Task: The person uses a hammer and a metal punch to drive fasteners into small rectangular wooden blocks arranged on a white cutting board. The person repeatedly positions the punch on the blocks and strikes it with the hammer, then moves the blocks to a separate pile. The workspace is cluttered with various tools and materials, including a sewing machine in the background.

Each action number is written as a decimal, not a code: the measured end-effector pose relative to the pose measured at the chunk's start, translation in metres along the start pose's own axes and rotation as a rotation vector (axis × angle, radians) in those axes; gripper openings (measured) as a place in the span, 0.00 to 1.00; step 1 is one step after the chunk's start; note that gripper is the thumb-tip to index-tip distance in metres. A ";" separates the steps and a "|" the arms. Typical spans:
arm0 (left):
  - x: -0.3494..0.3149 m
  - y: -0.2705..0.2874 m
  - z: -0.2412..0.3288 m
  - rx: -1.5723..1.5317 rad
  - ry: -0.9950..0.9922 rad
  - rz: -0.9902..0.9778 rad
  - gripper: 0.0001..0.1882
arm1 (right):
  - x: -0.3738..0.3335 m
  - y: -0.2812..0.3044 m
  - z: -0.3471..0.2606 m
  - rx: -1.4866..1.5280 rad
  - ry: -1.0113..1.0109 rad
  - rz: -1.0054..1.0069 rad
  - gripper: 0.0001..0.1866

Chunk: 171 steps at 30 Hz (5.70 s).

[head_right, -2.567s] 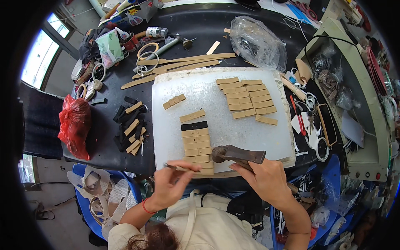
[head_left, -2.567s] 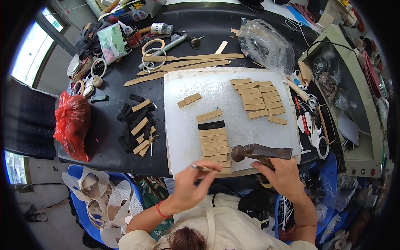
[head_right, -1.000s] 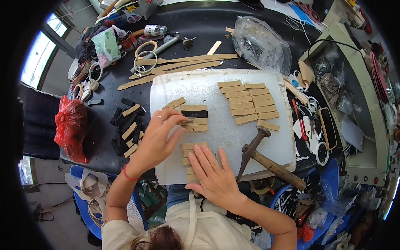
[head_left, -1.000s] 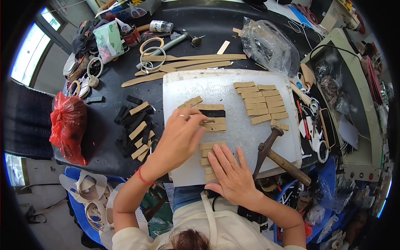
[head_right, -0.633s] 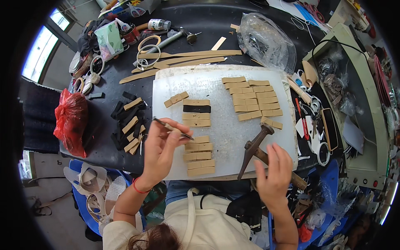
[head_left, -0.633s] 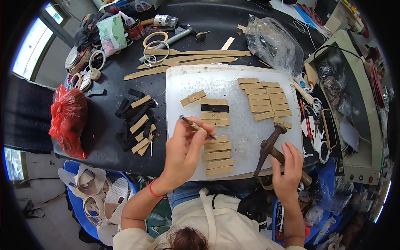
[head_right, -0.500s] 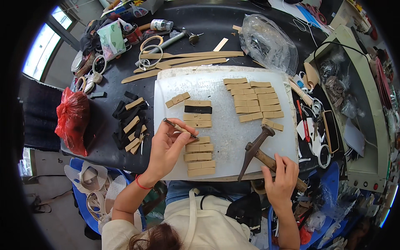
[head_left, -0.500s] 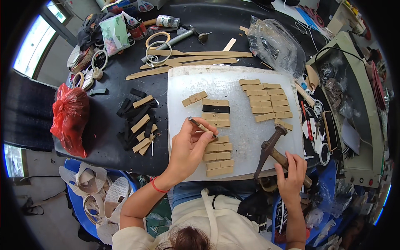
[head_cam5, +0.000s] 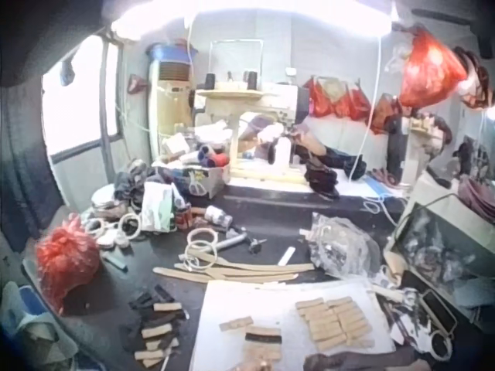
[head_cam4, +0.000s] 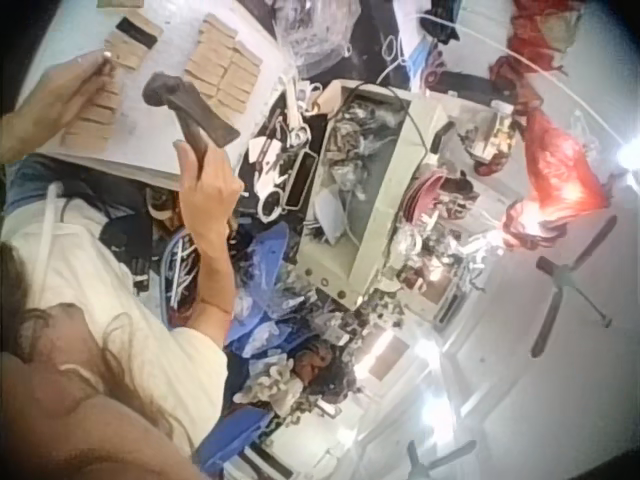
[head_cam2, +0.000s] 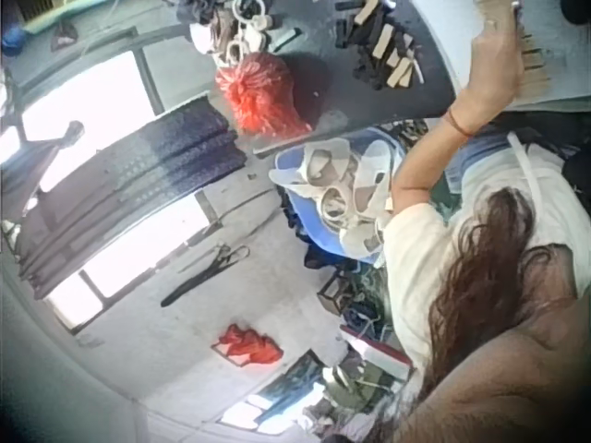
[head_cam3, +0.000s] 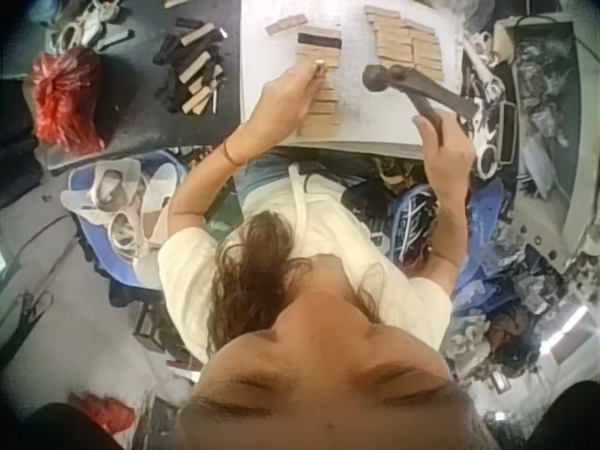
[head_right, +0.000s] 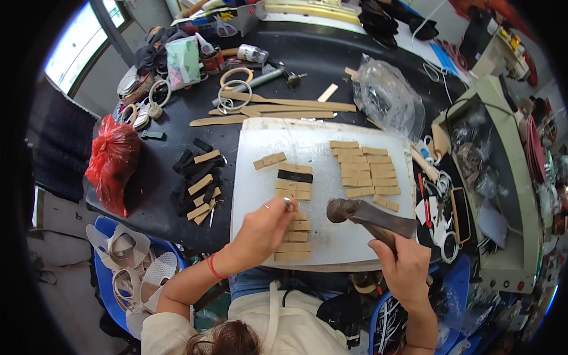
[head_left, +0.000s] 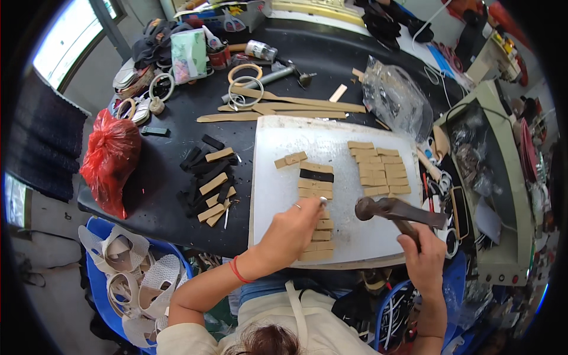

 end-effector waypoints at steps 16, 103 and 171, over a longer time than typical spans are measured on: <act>0.010 0.005 -0.019 -0.491 0.355 0.023 0.10 | 0.016 -0.044 -0.011 -0.122 0.226 -0.210 0.21; -0.017 0.006 -0.002 -0.113 -0.062 -0.072 0.14 | 0.026 -0.004 -0.026 0.065 0.183 0.034 0.14; -0.050 0.005 0.003 0.133 -0.009 -0.118 0.10 | 0.012 0.007 -0.042 0.397 0.204 -0.173 0.14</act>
Point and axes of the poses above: each hand's wrist, its own x-axis towards the middle knuckle, its own y-axis out of the back of the hand, z = x × y, the point moved 2 cm from there along x, towards the middle knuckle, and after that the axes turned 2 degrees about y, right-handed, at the moved point
